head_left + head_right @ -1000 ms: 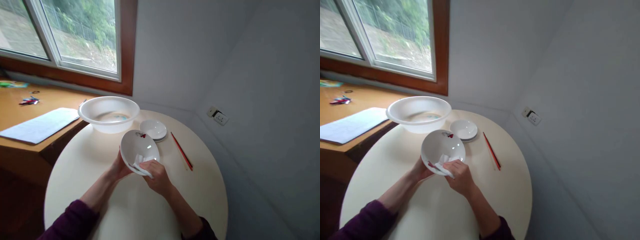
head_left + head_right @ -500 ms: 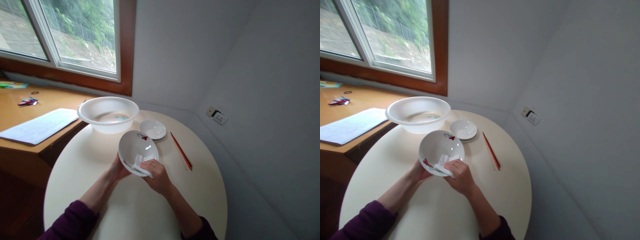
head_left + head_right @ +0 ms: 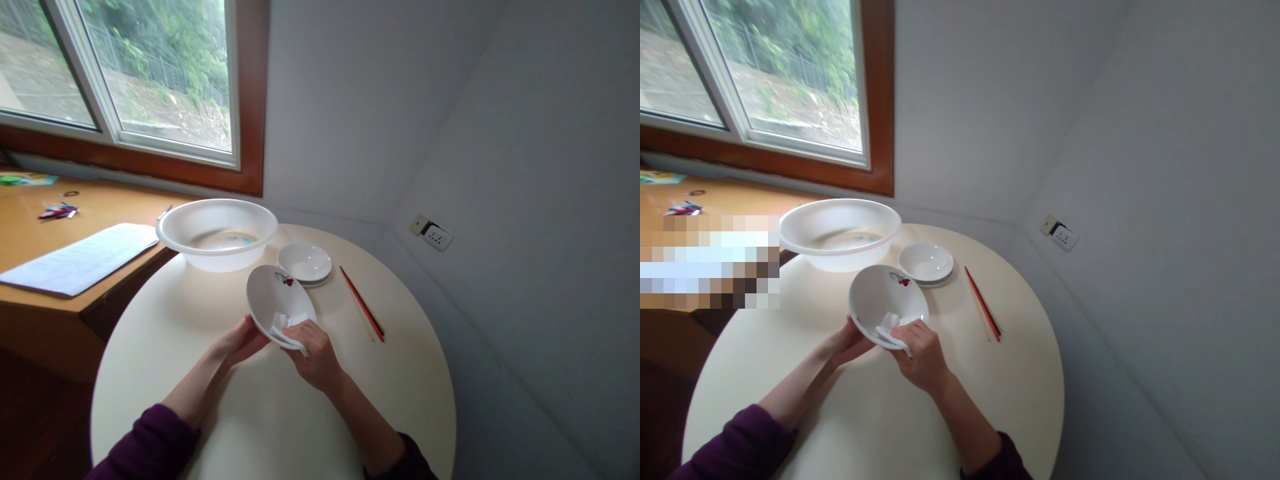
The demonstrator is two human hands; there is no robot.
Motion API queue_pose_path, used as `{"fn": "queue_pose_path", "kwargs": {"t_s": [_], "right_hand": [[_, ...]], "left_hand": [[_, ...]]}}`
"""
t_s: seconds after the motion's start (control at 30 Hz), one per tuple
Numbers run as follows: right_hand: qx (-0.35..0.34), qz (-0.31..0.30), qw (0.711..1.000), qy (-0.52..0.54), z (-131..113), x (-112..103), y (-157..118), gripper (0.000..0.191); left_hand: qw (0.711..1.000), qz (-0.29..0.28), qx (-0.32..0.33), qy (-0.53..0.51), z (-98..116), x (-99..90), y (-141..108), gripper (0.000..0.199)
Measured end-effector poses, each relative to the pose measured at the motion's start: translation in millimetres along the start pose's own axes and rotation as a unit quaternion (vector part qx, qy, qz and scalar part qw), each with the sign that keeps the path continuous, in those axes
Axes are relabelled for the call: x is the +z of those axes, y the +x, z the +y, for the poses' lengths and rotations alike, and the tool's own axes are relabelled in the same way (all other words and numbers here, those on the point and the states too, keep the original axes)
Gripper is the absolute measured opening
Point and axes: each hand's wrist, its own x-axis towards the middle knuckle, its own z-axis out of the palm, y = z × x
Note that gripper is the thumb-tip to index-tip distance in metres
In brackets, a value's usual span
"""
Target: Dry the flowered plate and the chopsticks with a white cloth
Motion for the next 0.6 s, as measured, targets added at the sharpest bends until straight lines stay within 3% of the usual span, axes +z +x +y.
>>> {"fn": "queue_pose_path", "kwargs": {"t_s": [0.3, 0.4, 0.6], "right_hand": [[0.038, -0.002, 0.999, 0.018, 0, 3, 0, 0.015], [0.042, -0.013, 0.998, 0.041, 0, 2, 0, 0.017], [0.039, -0.026, 0.997, 0.065, 3, -2, 2, 0.016]], "left_hand": [[0.995, 0.088, 0.023, -0.039, -5, -16.0, 0, 0.042], [0.994, 0.091, 0.035, -0.04, -3, -12.3, 1, 0.04], [0.991, 0.115, 0.036, -0.053, 1, 2.7, 4, 0.054]]}}
